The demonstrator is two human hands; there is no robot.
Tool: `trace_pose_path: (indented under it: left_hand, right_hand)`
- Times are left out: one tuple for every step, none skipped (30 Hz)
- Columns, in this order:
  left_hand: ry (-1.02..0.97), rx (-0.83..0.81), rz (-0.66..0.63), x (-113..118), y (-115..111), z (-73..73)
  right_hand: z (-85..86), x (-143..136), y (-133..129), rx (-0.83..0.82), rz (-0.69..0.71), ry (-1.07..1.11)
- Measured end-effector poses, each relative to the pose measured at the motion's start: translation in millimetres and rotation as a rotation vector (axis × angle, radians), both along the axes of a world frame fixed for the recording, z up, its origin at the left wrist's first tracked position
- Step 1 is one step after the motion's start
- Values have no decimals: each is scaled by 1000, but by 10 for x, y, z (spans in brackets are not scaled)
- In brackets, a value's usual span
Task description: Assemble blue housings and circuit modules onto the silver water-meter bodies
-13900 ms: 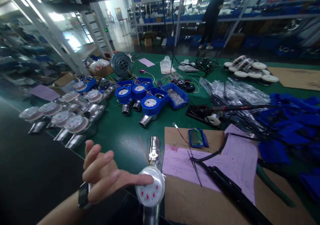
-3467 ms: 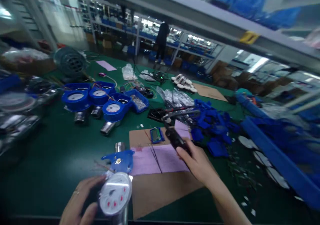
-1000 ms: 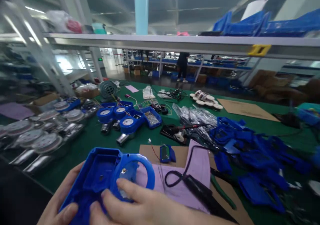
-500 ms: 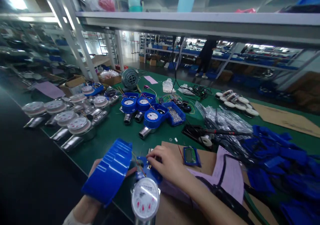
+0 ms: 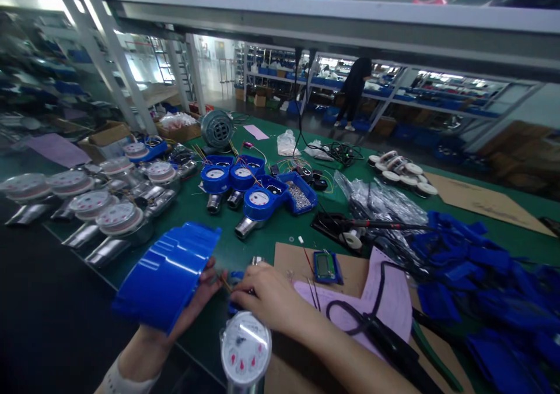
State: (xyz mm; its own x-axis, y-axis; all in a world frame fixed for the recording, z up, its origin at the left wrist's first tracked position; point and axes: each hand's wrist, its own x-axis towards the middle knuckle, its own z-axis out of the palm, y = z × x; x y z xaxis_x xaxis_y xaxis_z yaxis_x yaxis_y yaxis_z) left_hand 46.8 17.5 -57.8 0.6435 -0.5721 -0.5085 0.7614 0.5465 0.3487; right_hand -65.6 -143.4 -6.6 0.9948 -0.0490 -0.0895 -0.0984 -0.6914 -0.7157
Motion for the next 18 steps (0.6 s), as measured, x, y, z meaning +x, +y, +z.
trace_pose_path:
  left_hand:
    - [-24,10,16,44,-2,59]
    - [-44,23,30,93,-5,125]
    - [-55,36,47,144,-8,189]
    - [-58,45,68,193,-9,244]
    - [-53,44,83,238,-8,284]
    - [-47,29,93,276,-5,308]
    - [-40,0,97,303,-3,315]
    - [-33,-39,85,319,-2,310]
    - [-24,-79,64,323,-4,295]
    - [-10,-117,32,316,-11,275]
    - [1,-150,-3,300,-22,252]
    - [7,-173,-40,277,-38,227]
    - [7,-186,-80,252,-57,202]
    - [-1,-186,-121,227,-78,175]
    - [-21,-170,-166,205,-99,146]
    - [-44,-142,-220,187,-118,115]
    - [-71,-112,-270,175,-134,86]
    - [-96,-83,-313,168,-147,59]
  right_hand:
    - [-5,18,23,75,-7,24]
    - [-14,30,42,171,-23,61]
    - [-26,37,59,271,-49,100]
    - [-40,38,71,361,-80,130]
    - [-54,34,80,436,-114,143]
    - [-68,29,86,493,-145,136]
    - [-79,22,89,535,-173,113]
    - [-88,17,92,564,-199,79]
    - [-92,15,95,584,-220,44]
    - [-91,17,100,598,-234,13]
    - [-85,23,109,604,-237,-10]
    - [-73,32,120,603,-230,-26]
    - [-57,45,134,601,-214,-30]
    - [-37,58,150,599,-191,-24]
    - [-15,72,166,599,-167,-14]
    - [6,84,181,602,-143,-5]
    - [22,95,195,608,-120,3]
    - [33,103,205,617,-100,9]
